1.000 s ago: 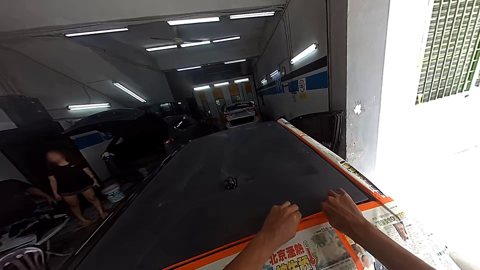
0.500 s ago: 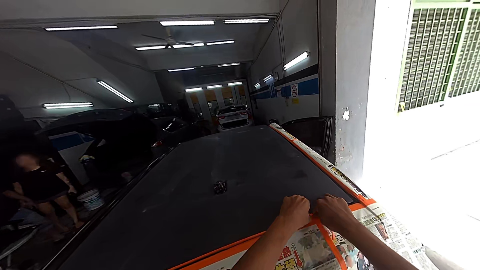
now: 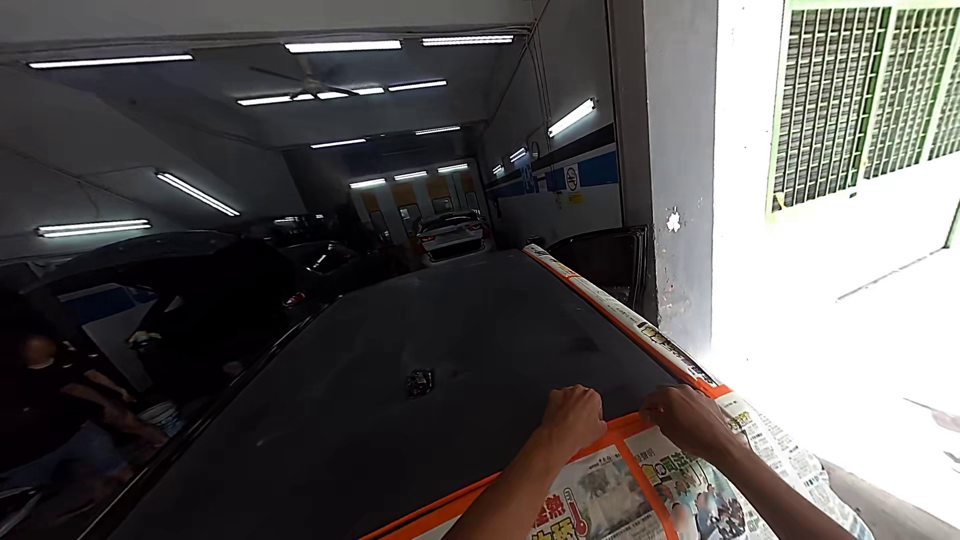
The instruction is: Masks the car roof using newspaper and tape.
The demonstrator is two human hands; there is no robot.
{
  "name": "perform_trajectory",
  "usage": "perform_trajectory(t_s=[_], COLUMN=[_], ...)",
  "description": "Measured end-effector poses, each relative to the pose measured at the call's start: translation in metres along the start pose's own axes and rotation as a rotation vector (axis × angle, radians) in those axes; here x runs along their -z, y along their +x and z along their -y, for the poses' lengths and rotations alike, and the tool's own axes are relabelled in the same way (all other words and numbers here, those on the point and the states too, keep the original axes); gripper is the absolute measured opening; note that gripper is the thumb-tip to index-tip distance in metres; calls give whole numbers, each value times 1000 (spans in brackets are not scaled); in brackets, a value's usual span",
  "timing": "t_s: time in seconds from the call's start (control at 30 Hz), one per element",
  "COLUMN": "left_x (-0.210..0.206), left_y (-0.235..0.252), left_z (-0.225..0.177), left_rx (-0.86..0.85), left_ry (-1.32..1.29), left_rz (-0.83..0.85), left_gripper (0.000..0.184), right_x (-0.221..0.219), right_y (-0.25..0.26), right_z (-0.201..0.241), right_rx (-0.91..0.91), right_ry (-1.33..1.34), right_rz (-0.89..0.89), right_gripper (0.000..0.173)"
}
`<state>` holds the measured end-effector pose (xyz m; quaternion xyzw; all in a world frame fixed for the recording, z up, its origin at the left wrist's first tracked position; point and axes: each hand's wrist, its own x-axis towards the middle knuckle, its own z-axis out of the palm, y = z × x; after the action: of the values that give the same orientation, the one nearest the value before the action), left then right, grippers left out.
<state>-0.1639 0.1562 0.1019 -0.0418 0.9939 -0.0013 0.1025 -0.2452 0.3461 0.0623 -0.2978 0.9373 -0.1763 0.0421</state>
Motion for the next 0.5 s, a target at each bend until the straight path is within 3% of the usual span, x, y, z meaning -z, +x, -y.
perform_trajectory(t_s=[0.27,0.5], left_x=[5,11], left_y=[4,16], left_z=[-3,-9], left_rx=[23,72], left_ry=[25,8], left_rz=[38,68], left_gripper=[33,41], right_x=[3,24], right_y=[12,26], right_z=[-1,19], right_rx=[-25,-53], right_ry=[-54,-186], right_rz=[19,163], right_gripper=[25,28])
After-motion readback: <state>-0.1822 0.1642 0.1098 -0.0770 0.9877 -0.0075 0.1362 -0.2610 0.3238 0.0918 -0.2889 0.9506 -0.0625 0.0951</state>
